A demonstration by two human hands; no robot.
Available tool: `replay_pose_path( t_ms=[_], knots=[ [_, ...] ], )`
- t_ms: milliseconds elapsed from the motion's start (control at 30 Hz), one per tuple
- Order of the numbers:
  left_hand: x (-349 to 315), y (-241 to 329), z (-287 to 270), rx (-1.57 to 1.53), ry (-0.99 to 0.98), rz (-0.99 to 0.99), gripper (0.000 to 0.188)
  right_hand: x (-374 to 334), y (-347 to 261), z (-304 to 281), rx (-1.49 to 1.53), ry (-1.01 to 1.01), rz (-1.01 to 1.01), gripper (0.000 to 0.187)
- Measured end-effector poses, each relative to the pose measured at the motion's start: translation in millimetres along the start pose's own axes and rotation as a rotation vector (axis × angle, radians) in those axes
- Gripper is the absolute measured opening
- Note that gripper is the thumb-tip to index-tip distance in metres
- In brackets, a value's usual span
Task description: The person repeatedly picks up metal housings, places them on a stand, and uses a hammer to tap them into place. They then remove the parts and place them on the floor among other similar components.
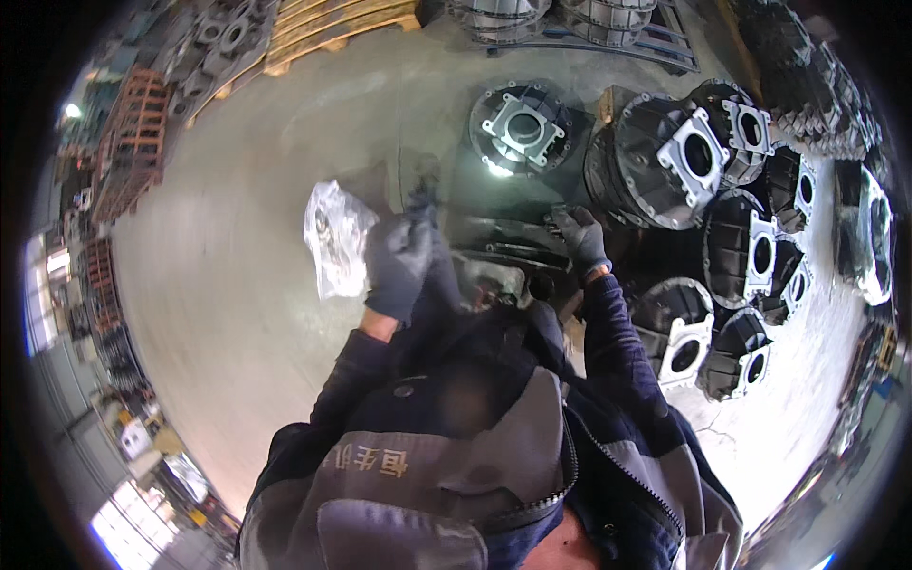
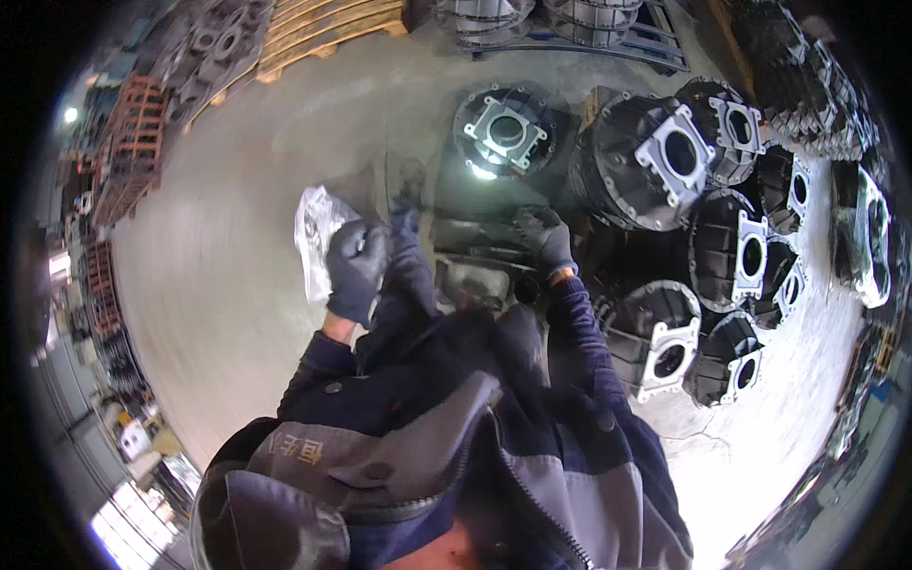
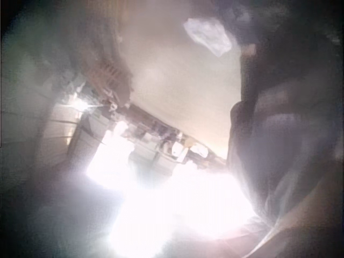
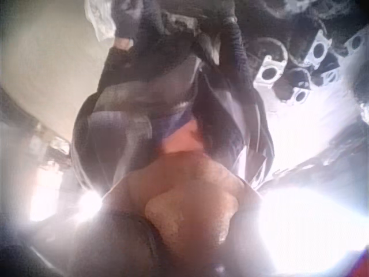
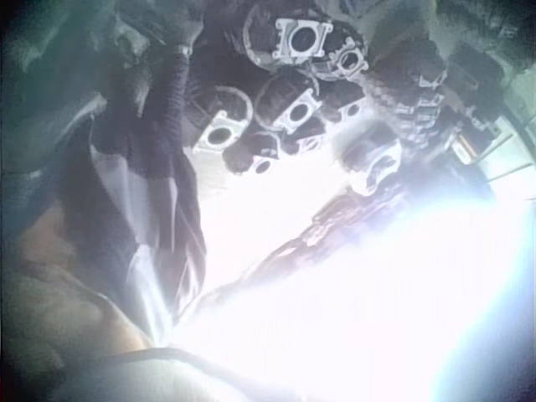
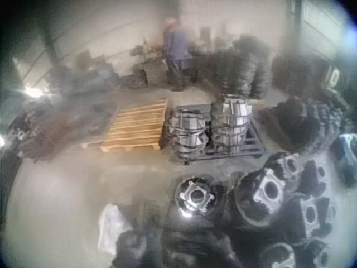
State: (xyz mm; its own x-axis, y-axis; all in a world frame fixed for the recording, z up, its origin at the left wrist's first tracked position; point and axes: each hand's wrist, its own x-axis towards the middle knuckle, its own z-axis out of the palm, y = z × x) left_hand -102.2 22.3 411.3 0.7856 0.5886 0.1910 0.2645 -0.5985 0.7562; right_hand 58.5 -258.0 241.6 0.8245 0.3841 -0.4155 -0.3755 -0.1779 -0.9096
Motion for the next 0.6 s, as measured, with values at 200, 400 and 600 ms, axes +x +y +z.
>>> replay_pose_path(
  t_ms=[200, 400, 600],
  knots=[
    [134.0, -186.4, 161.5, 0.116, -0.378, 0.193, 0.009, 171.2, 70.2, 85.1, 0.008, 0.181, 0.257, 0.034],
    [142.5, -289.5, 252.1, 0.098, -0.681, 0.001, 0.007, 376.6, 185.3, 118.3, -0.087, 0.424, 0.293, 0.037],
    [152.5, -330.2, 276.6, 0.191, -0.912, -0.054, 0.018, 480.3, 233.9, 126.8, -0.404, 0.479, 0.351, 0.053]
  ],
)
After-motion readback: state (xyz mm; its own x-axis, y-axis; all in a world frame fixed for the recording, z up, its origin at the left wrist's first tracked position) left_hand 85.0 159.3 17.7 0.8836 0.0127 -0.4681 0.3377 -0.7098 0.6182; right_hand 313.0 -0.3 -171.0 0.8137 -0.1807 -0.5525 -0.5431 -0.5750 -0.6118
